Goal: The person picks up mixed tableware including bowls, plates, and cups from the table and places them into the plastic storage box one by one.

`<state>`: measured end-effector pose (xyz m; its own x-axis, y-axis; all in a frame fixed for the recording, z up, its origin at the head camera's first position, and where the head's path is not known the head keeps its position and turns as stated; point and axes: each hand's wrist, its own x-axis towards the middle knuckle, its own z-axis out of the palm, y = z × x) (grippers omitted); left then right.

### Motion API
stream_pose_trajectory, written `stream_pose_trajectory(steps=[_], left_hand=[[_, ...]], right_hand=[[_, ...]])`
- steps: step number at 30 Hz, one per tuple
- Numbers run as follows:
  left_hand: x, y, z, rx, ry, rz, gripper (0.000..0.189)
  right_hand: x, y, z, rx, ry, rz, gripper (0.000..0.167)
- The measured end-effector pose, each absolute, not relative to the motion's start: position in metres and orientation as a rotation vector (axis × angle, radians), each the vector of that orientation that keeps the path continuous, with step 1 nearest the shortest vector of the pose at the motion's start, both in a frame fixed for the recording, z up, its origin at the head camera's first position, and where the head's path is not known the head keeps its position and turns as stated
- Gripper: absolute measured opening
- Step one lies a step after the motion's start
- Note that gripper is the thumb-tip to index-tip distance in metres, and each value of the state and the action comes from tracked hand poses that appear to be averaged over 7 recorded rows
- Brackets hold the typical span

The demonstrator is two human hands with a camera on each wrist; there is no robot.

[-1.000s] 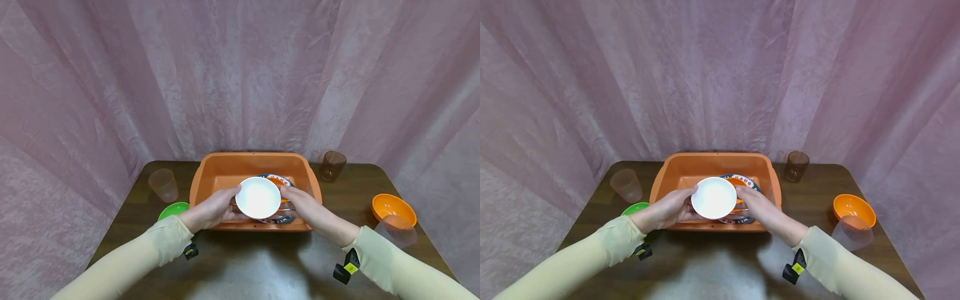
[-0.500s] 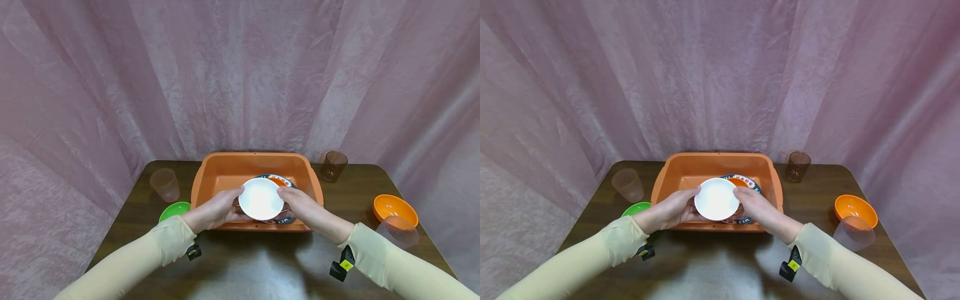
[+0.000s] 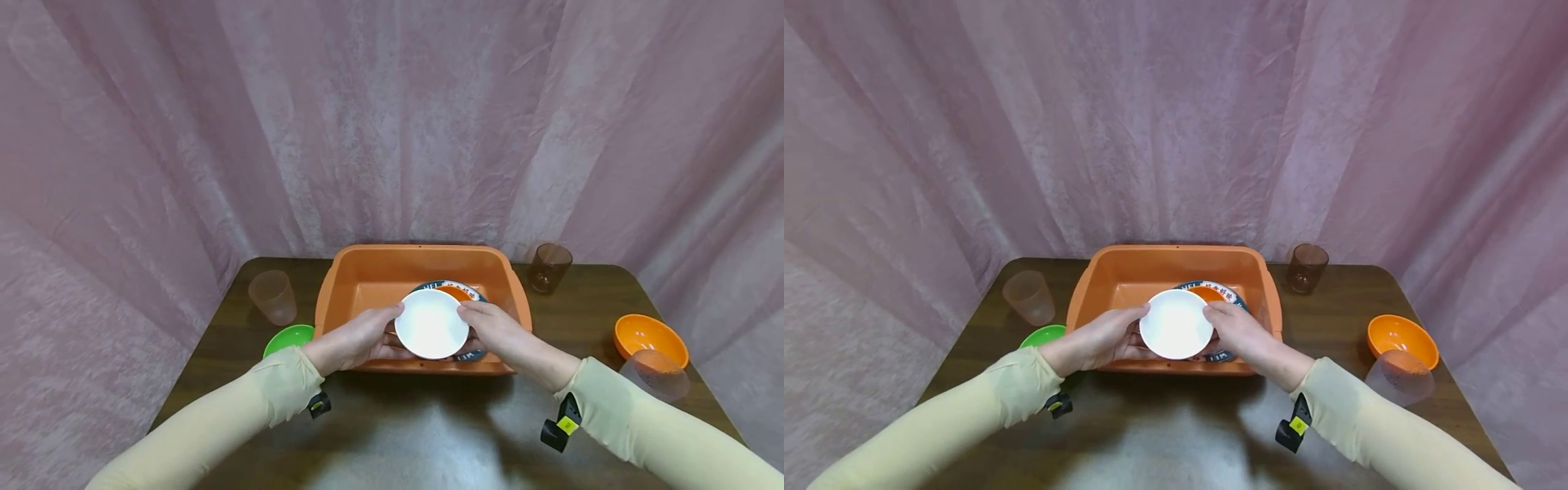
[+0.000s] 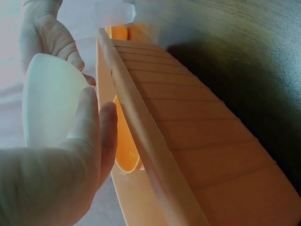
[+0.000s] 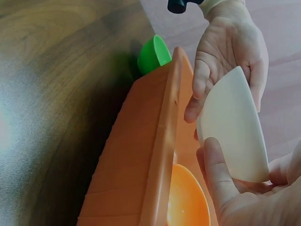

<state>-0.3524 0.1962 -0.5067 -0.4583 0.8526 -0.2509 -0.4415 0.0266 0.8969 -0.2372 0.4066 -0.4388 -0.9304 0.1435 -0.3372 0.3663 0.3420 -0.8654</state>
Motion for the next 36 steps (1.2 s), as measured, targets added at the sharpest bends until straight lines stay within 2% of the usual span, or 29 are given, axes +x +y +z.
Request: stream_pose_trajectory(steps=[7,10,16,20,27,31,36], left_hand=[[-0.355,0.193,-0.503,0.507,1.292,1.602,0.053],[-0.355,0.191,-0.503,0.601,1.382,1.583,0.057],[-0.354,0.180,-0.500,0.985,1.879,1.369,0.072],[-0.351,0.171,-0.498,1.258,2.285,1.090,0.076],[-0.341,0.164,-0.503,1.769,2.576,0.768,0.081],[-0.331,0.161,-0.507,1.931,2.611,0.629,0.080],[-0.323,0.160,-0.512,2.000,2.587,0.567,0.078]], right_hand=[[-0.240,0.408,-0.434,0.493,2.383,-1.626,0.052],[-0.241,0.410,-0.432,0.525,2.389,-1.621,0.055],[-0.242,0.418,-0.428,0.517,2.422,-1.609,0.057],[-0.241,0.429,-0.424,0.508,2.448,-1.585,0.059],[-0.245,0.442,-0.420,0.555,2.519,-1.480,0.058],[-0.248,0.446,-0.423,0.572,2.552,-1.426,0.055],[-0.254,0.450,-0.430,0.571,2.602,-1.308,0.056]])
